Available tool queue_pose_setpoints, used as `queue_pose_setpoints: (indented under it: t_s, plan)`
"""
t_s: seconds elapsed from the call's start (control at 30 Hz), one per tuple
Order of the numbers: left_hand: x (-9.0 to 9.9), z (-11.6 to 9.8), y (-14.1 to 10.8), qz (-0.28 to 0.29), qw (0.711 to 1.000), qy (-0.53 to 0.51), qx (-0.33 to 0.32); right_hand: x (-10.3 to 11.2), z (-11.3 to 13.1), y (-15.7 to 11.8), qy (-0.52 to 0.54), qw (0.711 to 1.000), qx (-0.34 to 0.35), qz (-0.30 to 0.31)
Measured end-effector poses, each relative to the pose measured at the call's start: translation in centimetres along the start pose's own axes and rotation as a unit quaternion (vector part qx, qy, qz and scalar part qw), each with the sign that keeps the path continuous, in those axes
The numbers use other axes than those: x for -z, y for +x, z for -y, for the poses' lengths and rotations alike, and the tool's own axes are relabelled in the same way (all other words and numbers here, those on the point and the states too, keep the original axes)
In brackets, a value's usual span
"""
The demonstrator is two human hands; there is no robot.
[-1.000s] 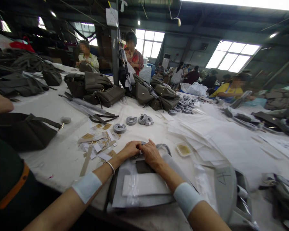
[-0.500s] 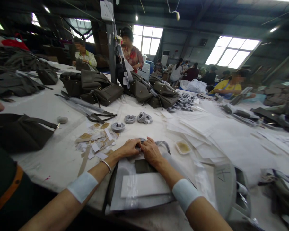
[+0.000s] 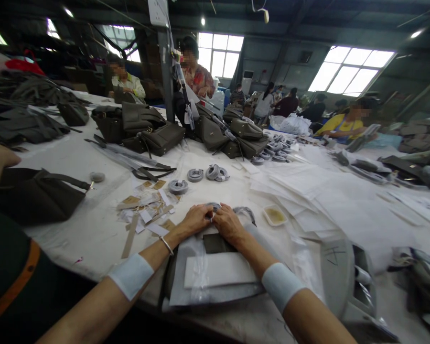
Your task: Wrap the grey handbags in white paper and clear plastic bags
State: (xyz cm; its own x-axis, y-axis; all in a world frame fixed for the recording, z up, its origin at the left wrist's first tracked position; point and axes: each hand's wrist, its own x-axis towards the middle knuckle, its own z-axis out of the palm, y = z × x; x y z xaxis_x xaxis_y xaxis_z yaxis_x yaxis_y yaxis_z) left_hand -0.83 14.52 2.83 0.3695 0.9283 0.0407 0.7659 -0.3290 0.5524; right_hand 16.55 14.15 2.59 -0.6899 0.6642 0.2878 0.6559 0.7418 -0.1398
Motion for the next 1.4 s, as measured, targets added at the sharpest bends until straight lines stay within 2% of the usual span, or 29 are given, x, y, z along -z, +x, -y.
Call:
queue_pose_setpoints:
  t_s: [0.2, 0.5, 0.7, 0.9, 1.0, 1.1, 1.17, 1.23, 1.3, 1.4]
  plan:
    - [0.0, 0.2, 0.3, 0.005, 1.0, -0.012, 0.0, 1.2, -0.1, -0.2, 0.023, 0.998, 0.023, 0.055]
    - [0.5, 0.3, 0.0, 0.017, 1.0, -0.015, -0.01, 0.0, 0.0, 0.9, 0.032, 0.998, -0.042, 0.041]
    - [0.2, 0.4, 0.2, 0.024, 1.0, -0.017, -0.008, 0.0, 0.6, 0.9, 0.036, 0.996, -0.073, 0.044]
    - [-0.5, 0.3, 0.6, -0.004, 0.999, -0.042, 0.014, 0.0, 1.5, 1.2, 0.062, 0.989, -0.133, 0.011]
    - [-0.2, 0.4, 0.7, -0.006, 0.997, -0.078, 0.015, 1.4, 1.9, 0.5, 0.085, 0.981, -0.172, -0.03]
    - [0.7, 0.5, 0.9, -0.013, 0.991, -0.131, 0.02, 4.9, 2.0, -2.7, 0.098, 0.967, -0.213, -0.103]
    - [1.5, 0.4, 1.0, -0.022, 0.984, -0.174, 0.023, 8.2, 1.7, -6.8, 0.092, 0.952, -0.247, -0.154]
    - [2.3, -0.1, 1.0, -0.023, 0.975, -0.219, 0.021, 11.8, 1.1, -12.3, 0.074, 0.931, -0.299, -0.198]
    - [3.1, -0.8, 0.7, -0.014, 0.965, -0.262, 0.016, 15.0, 0.4, -18.5, 0.06, 0.872, -0.42, -0.245]
    - [3.9, -1.8, 0.0, -0.002, 0.95, -0.311, 0.013, 18.2, -0.2, -26.9, 0.053, 0.758, -0.593, -0.265]
